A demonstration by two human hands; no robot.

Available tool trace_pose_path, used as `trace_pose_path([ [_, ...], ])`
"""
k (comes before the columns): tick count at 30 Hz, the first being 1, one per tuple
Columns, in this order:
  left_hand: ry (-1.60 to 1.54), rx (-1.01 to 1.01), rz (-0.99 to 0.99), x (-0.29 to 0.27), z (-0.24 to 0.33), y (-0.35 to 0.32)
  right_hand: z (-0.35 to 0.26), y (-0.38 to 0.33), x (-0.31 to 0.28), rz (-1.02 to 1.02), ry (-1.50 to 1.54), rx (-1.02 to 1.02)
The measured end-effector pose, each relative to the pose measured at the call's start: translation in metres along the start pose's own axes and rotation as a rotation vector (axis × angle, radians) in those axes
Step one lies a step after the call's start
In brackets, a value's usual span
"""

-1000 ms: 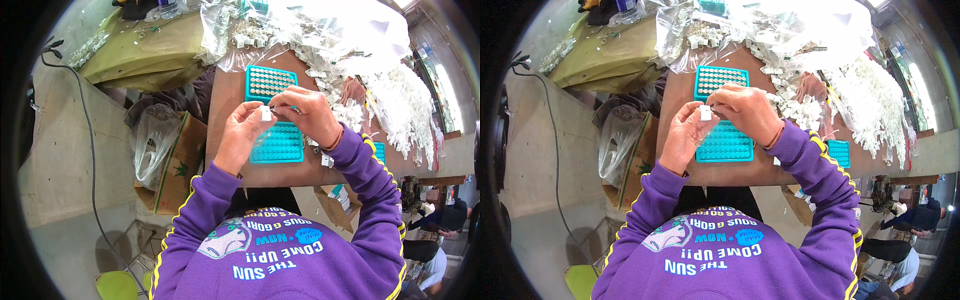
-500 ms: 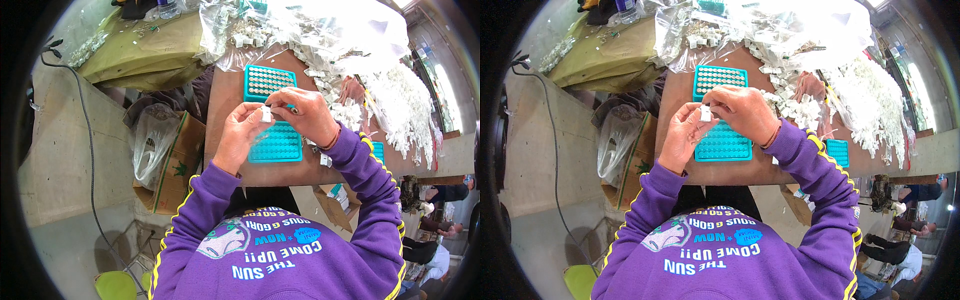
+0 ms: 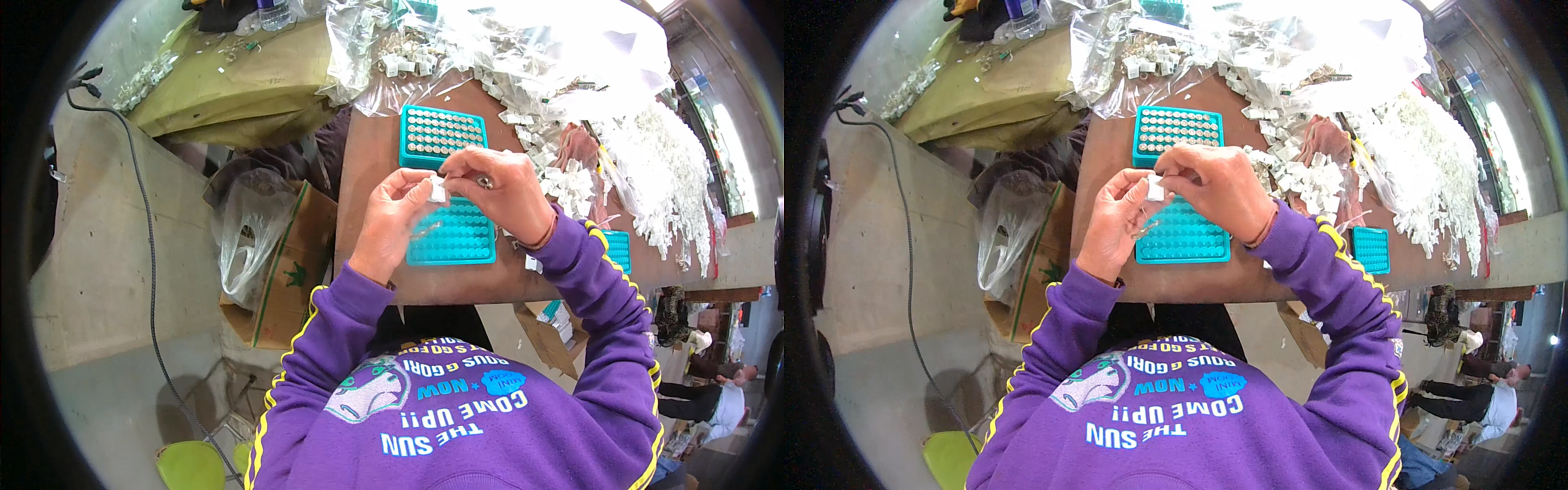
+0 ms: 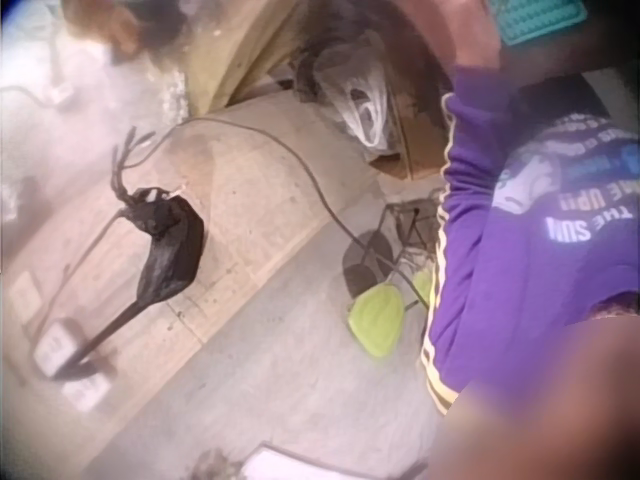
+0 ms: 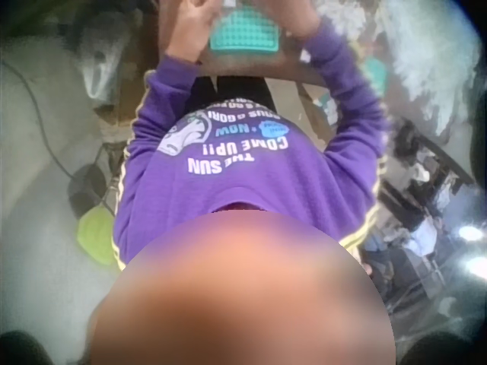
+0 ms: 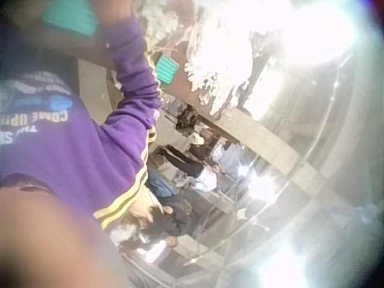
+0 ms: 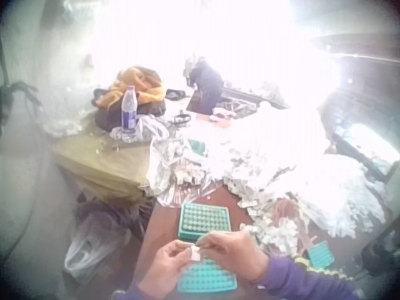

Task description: The person repeatedly picks small white plastic connectors and green circuit boards from a pile on the table, inserts the boards into the connectors, and places the assembled units into a teal tray. The person continues this cycle throughout the clip, filling the tray with finished assemblies.

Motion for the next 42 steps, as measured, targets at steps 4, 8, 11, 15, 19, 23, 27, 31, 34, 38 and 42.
trace_pose_path([
  [4,-0.035,-0.015,0.009,0.001,-0.001,0.000,0.002,-0.004,0.003,0.007,-0.043,-0.049],
  [8,-0.060,0.011,-0.010,-0.002,-0.004,0.002,0.003,-0.010,0.016,0.037,-0.063,-0.043],
  [11,-0.023,-0.007,-0.030,-0.004,-0.004,-0.001,0.002,-0.015,0.024,0.082,-0.074,0.010],
  [15,-0.056,0.008,0.000,-0.001,-0.001,-0.002,0.001,-0.016,0.022,0.153,0.084,0.120],
  [19,-0.106,-0.038,-0.032,0.001,0.000,-0.003,0.000,-0.014,0.016,0.100,0.065,0.075],
  [23,-0.083,-0.016,-0.037,0.000,0.000,-0.004,-0.004,-0.017,0.017,0.017,-0.089,-0.028],
  [27,-0.060,-0.009,0.022,0.000,-0.004,-0.002,-0.006,-0.018,0.018,0.004,-0.155,-0.022],
  [31,-0.033,-0.029,-0.026,0.002,-0.002,-0.004,-0.005,-0.019,0.014,0.099,-0.052,-0.047],
  [34,-0.029,-0.059,-0.053,0.003,0.000,-0.005,-0.006,-0.022,0.016,0.025,-0.155,-0.046],
  [38,-0.057,-0.052,-0.077,-0.002,-0.006,0.000,-0.011,-0.025,0.021,0.012,-0.275,-0.089],
  [42,0.057,-0.023,-0.028,-0.003,-0.012,-0.013,-0.017,-0.027,0.013,0.102,-0.244,-0.079],
])
Point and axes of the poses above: each hand's wrist, its own y-axis towards the middle knuckle, its own x-axis out of the palm, z = x × y, the point moved 2 cm from there along y, towards the middle knuckle, and after that the axes turned 10 degrees about -x, right-handed, at the moved point
